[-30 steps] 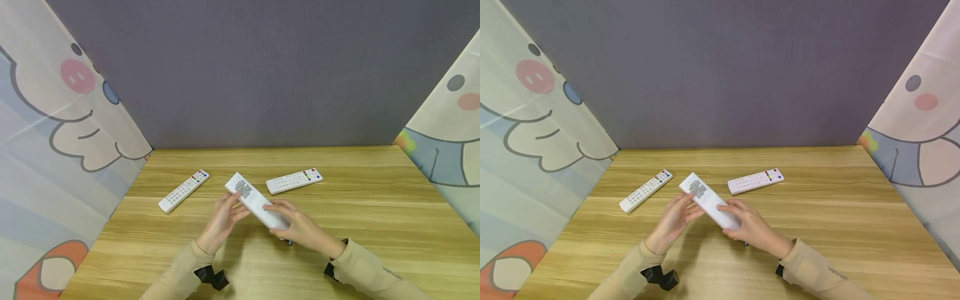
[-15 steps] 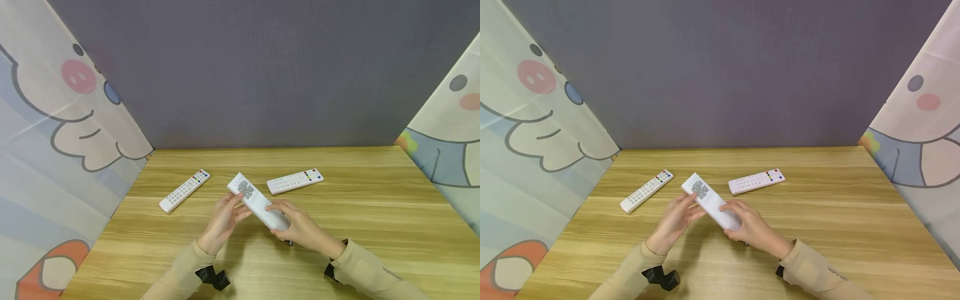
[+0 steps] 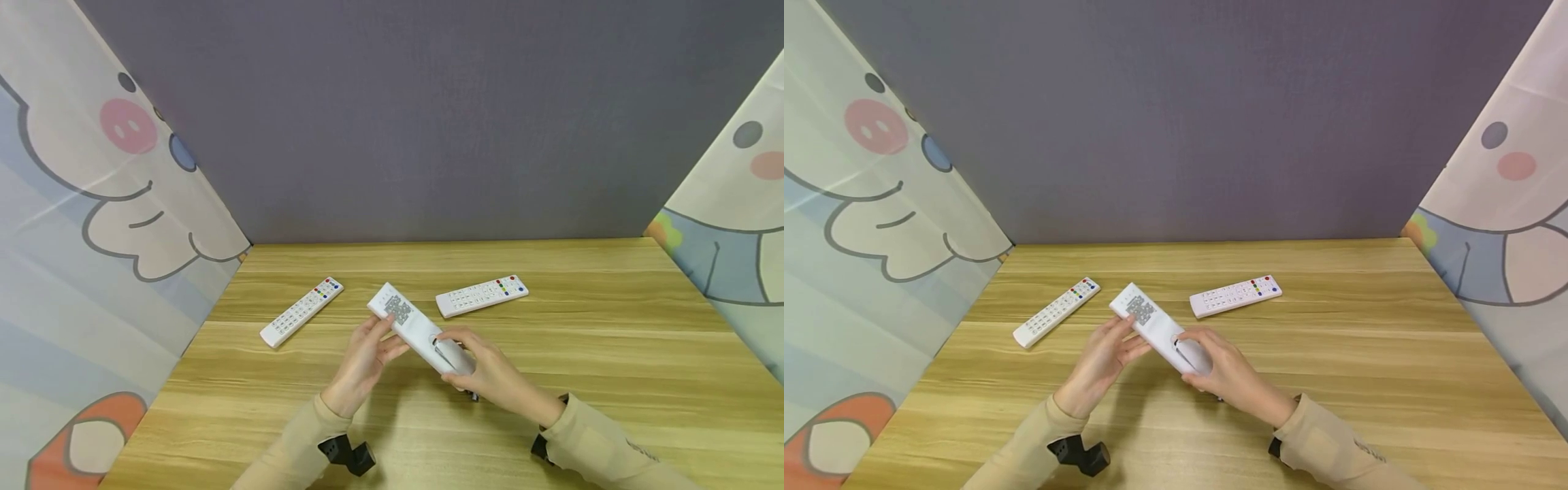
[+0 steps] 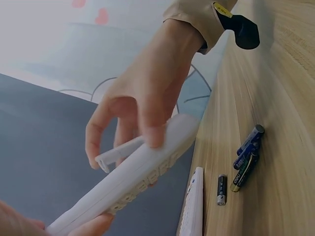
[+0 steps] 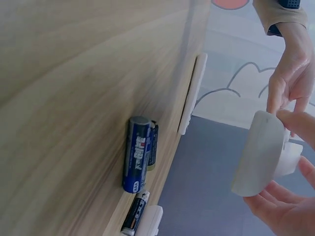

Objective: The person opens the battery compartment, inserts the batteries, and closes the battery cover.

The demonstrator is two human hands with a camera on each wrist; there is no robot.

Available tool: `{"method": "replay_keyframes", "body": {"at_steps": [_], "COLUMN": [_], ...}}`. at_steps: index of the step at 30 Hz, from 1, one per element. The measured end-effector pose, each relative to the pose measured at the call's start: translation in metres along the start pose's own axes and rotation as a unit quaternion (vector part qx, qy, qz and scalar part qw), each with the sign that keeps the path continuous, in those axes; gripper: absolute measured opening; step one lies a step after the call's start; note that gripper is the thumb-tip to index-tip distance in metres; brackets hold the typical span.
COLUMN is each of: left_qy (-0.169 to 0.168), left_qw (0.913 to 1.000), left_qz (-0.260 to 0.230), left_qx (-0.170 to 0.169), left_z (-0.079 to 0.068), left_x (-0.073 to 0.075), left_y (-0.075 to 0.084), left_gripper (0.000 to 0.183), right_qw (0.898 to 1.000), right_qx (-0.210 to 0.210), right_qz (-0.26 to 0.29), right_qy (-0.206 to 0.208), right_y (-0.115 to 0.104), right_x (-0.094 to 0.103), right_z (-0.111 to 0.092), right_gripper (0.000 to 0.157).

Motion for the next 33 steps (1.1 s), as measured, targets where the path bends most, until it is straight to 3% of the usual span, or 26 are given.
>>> {"method": "replay_keyframes", "body": {"at_steps": [7,11,15,21,28,33], "left_qy": [0.012,0.017,0.021,0.021,0.031,0.036], "left_qw": [0.9999,0.9998,0.9996,0.9992,0.9989,0.9988], "left_qz": [-0.008,-0.013,-0.020,-0.033,-0.035,-0.034], "left_qx": [-0.002,-0.003,-0.003,-0.003,0.000,-0.001], "left_z": [0.002,0.002,0.001,0.000,0.002,0.003], "left_x": [0.004,0.005,0.007,0.007,0.009,0.010], "left_y": [-0.001,-0.001,0.000,0.001,-0.001,-0.001], "left_gripper": [0.042,0.042,0.042,0.043,0.042,0.042], "right_qw": [0.998,0.995,0.986,0.967,0.959,0.957], "right_qx": [0.003,-0.019,-0.057,-0.072,-0.095,-0.089], "right_qz": [0.025,0.053,0.125,0.214,0.227,0.235], "right_qy": [0.056,0.084,0.095,0.118,0.139,0.143], "right_y": [-0.004,-0.001,0.007,0.014,0.021,0.022], "right_x": [0.010,0.017,0.020,0.023,0.026,0.026], "right_z": [0.001,0.001,0.000,0.000,-0.003,-0.004], "right_gripper": [0.043,0.038,0.035,0.035,0.035,0.034]}}
Point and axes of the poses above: each hand's wrist, its own z-axis towards the middle knuckle, its own x-axis out of the back of the hand, y = z × x, the point moved 10 cm from there along z, towards the middle knuckle, and after that the axes turned 2 degrees about -z, right-handed, at the moved point
